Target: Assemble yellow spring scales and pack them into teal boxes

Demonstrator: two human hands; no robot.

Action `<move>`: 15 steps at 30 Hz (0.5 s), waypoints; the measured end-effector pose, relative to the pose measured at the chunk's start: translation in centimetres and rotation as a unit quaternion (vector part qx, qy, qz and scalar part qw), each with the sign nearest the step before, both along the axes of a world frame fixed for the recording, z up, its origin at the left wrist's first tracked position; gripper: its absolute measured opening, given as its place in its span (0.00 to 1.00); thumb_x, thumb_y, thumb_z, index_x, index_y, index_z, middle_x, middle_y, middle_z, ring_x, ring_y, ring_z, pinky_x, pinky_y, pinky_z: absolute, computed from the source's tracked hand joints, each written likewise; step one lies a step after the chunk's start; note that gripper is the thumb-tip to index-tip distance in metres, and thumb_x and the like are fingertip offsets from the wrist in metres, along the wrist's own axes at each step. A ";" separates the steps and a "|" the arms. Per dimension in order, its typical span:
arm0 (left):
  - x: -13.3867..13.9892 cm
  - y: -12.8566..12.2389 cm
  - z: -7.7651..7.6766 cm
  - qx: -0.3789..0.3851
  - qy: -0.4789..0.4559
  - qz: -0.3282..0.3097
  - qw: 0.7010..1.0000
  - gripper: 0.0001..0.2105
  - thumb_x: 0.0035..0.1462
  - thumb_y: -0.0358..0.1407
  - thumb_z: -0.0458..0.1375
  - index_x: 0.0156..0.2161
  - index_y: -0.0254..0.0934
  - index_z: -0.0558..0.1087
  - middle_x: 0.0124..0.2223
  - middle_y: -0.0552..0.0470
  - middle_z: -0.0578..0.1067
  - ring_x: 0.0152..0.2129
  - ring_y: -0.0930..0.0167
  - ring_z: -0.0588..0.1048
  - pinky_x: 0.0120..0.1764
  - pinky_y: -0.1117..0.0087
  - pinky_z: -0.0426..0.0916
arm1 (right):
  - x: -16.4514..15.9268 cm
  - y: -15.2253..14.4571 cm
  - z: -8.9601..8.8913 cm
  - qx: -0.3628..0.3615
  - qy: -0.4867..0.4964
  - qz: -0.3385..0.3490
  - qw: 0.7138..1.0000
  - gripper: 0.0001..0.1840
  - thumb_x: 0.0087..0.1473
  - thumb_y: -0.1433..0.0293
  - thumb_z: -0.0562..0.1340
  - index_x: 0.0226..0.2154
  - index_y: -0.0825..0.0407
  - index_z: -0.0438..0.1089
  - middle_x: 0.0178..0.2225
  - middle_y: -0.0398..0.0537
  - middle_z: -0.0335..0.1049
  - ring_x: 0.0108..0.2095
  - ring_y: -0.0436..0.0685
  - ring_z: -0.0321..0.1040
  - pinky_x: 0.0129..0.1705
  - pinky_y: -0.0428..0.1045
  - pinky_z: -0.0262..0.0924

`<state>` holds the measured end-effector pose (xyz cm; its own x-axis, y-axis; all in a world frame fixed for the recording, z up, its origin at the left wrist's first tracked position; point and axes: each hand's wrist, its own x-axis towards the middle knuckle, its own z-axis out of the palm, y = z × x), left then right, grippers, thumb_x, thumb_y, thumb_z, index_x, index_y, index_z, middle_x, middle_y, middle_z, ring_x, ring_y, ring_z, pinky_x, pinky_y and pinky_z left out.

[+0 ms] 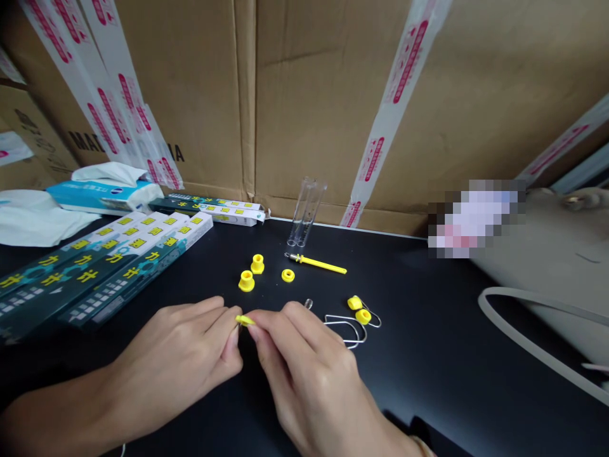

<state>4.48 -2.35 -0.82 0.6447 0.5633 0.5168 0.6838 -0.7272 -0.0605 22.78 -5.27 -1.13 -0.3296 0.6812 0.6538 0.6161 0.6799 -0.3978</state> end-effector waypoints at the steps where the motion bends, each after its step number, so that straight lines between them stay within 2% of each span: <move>1: 0.0 0.0 0.0 -0.001 0.000 0.000 1.000 0.14 0.53 0.22 0.48 0.23 0.37 0.72 0.19 0.52 0.72 0.16 0.65 0.75 0.17 0.65 0.71 | 0.0 -0.1 -0.1 0.004 -0.002 -0.003 1.000 0.09 0.66 0.78 0.58 0.42 0.55 0.74 0.30 0.45 0.72 0.27 0.50 0.71 0.32 0.43 0.68; 7: 0.1 0.0 0.0 0.002 -0.014 -0.002 1.000 0.15 0.52 0.22 0.47 0.23 0.37 0.72 0.19 0.52 0.71 0.14 0.65 0.74 0.16 0.65 0.70 | 0.2 -0.7 -0.4 0.015 -0.014 -0.018 1.000 0.09 0.67 0.77 0.57 0.45 0.50 0.71 0.30 0.43 0.73 0.26 0.50 0.73 0.29 0.42 0.69; 15: 0.2 -0.1 -0.2 0.027 -0.012 0.000 1.000 0.13 0.49 0.22 0.49 0.22 0.38 0.70 0.18 0.55 0.71 0.14 0.67 0.73 0.16 0.68 0.68 | 0.1 -0.9 -0.3 0.022 -0.046 -0.030 0.998 0.09 0.66 0.77 0.58 0.43 0.50 0.71 0.30 0.45 0.75 0.30 0.53 0.76 0.29 0.43 0.70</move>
